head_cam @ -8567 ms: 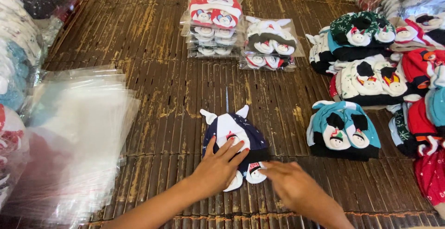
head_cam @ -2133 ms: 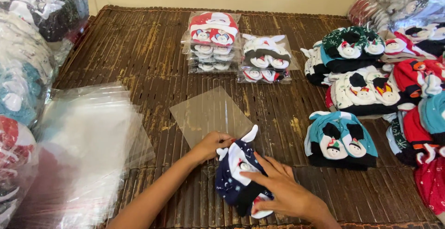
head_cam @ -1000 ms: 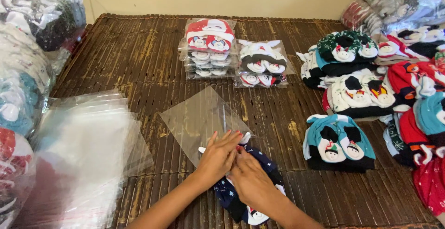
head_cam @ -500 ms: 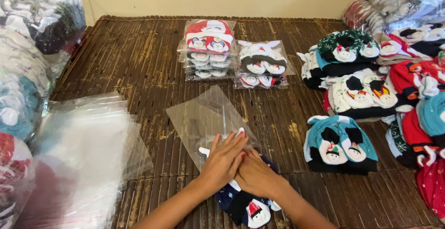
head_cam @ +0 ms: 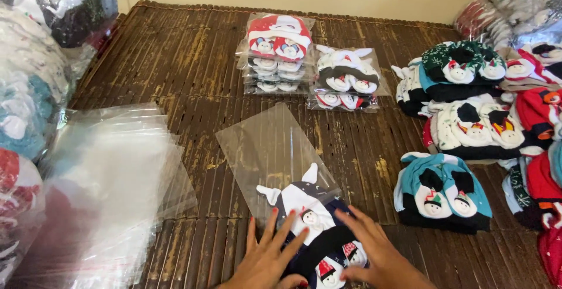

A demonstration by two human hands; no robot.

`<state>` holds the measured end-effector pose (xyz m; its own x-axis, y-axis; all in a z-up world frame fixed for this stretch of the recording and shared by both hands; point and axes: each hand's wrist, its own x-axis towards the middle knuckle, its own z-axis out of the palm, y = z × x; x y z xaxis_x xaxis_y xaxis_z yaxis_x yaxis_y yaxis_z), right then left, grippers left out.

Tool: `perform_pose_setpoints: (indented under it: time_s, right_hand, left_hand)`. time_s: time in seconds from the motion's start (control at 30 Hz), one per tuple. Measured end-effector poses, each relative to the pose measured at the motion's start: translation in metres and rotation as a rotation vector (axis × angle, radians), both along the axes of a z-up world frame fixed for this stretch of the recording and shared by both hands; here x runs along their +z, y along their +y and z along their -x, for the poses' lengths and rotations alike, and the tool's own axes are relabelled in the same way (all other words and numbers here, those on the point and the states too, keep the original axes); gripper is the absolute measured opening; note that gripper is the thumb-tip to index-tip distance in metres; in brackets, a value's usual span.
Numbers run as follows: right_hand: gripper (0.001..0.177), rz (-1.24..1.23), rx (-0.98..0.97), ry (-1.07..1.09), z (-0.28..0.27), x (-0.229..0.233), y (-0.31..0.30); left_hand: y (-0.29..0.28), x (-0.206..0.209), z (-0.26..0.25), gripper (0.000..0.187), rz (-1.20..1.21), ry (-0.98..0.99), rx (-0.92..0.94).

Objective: The person packages festive hats into plastic bags and places the finished items into a stack.

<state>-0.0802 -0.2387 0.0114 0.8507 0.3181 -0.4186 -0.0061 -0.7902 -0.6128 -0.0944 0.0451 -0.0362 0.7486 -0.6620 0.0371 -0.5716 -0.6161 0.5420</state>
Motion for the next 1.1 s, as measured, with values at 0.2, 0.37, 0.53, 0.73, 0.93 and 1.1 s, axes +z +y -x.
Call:
perform_pose_setpoints:
  time_s: [0.2,0.37,0.53,0.73,0.93,1.1]
  right_hand:
    - [0.056,-0.220,0.007,-0.469,-0.002,-0.027,0.008]
    - [0.095,0.012,0.021,-0.227,-0.017,0.008,0.010]
    - [0.155,0.204,0.065,0.069,-0.056,0.045,0.020]
    - [0.147,0.130,0.237,-0.060,-0.093,0.018,0.014]
    - [0.089,-0.039,0.040,-0.338,-0.088,0.011,0.025]
    - [0.140,0.052,0.107,-0.194,-0.118,-0.006,0.014]
  left_hand:
    - [0.001,-0.026,-0.012,0.069,0.003,-0.397,0.077]
    - [0.014,0.012,-0.034,0.085,0.015,-0.468,0.297]
    - [0.018,0.019,-0.049,0.141,-0.150,0.095,0.334]
    - [0.018,-0.003,-0.062,0.101,-0.019,-0.030,0.365]
    - [0.022,0.014,-0.071,0.062,0.103,-0.400,0.427]
    - [0.028,0.006,-0.075,0.120,-0.036,0.050,0.383]
